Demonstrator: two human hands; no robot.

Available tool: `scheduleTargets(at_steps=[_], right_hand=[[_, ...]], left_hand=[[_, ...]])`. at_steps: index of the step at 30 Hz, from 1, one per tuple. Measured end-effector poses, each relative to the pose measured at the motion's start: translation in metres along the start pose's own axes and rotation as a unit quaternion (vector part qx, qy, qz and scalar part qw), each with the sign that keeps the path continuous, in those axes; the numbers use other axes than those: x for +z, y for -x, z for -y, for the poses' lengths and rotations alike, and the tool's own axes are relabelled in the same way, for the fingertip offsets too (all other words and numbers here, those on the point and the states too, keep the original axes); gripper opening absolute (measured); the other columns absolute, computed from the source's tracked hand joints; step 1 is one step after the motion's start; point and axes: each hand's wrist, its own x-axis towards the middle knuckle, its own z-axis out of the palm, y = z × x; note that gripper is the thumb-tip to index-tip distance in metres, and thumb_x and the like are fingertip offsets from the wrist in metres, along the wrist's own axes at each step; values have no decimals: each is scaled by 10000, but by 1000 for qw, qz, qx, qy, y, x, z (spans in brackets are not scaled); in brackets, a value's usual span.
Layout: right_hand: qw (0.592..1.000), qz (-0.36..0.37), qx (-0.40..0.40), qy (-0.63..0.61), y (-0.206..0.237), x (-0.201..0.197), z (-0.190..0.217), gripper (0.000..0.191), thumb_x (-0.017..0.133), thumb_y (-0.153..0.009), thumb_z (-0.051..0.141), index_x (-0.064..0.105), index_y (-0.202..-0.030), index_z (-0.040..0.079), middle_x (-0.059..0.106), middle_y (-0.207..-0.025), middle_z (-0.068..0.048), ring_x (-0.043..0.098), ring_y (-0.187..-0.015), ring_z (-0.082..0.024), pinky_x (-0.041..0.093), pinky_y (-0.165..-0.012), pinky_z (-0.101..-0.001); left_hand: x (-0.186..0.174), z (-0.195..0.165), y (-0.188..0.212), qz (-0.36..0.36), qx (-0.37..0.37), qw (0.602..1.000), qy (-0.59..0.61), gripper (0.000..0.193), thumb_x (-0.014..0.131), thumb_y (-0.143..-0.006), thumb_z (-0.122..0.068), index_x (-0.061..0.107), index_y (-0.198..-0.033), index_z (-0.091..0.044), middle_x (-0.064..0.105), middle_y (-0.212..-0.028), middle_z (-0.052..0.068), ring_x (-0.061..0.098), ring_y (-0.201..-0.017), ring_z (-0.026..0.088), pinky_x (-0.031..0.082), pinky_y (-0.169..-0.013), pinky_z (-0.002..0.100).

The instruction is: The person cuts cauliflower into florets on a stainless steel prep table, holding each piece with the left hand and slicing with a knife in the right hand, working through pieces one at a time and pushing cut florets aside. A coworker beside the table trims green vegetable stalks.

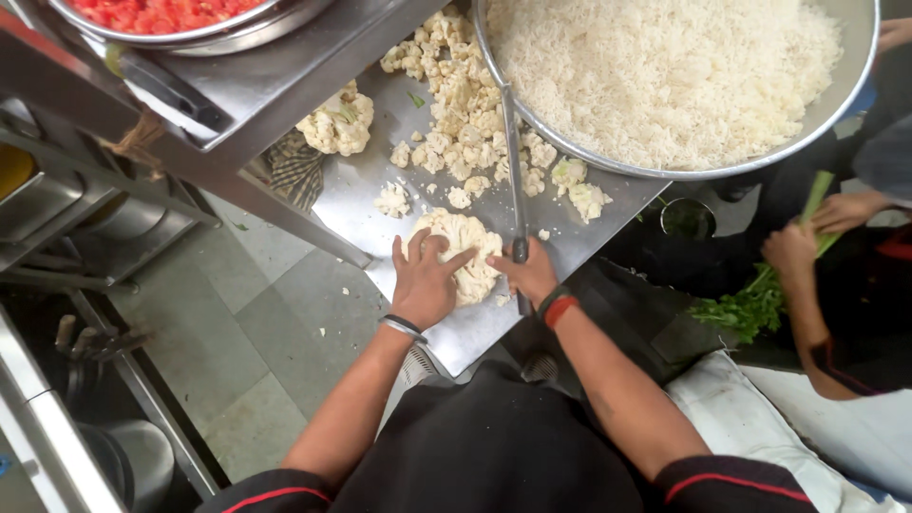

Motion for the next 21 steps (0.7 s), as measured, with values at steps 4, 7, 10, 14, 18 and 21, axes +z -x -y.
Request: scheduleTargets(at_steps=[4,7,10,14,18,21], right_hand=[[999,39,-14,-24,-18,-17,-17,411,878,-773,99,525,-969,22,574,-698,-52,521,-452,-117,436,-395,-298],[999,7,-45,16,-23,-22,-14,363,848,-790,108,546,-975,30,600,-718,-47,545,-473,-121,464,-412,-303],[974,-63,-143,162,-16,-24,-4,330,812,-842,200,555,-994,58,613,-723,-70,559,-519,-186,482,-473,-362],[922,-38,-231,309,31,-26,11,326,642,-1005,328,574,-961,12,679,-740,-139,668,-646,-323,521,-624,-447],[899,64,-121,415,79,-29,16,310,582,-981,338,596,-1032,33,663,-708,-244,674,-715,-455,515,-636,-527],[870,72,-122,473,98,-33,18,332,580,-975,331,552,-1105,27,662,-717,-279,651,-756,-500,493,-649,-579]], left_hand=[[6,38,-3,-29,-24,998,47,745,621,-711,-30,573,-1435,-199,534,-1344,116,315,-1454,390,178,-1189,680],[11,61,-2,-58,-70,994,56,703,597,-745,-3,554,-1435,-132,536,-1423,117,291,-1520,407,188,-1211,645],[15,64,2,-95,-89,990,53,573,631,-807,-41,572,-1374,-98,544,-1435,111,292,-1527,430,226,-1229,604],[22,42,4,-178,-114,968,137,509,740,-822,-188,573,-1286,-62,492,-1409,181,274,-1469,482,268,-1192,571],[17,32,-3,-214,-106,963,125,447,789,-820,-253,617,-1200,-91,494,-1355,185,330,-1420,482,312,-1141,563],[12,32,-7,-193,-118,967,119,411,799,-757,-262,665,-1131,-157,510,-1199,141,426,-1208,409,370,-1064,520]])
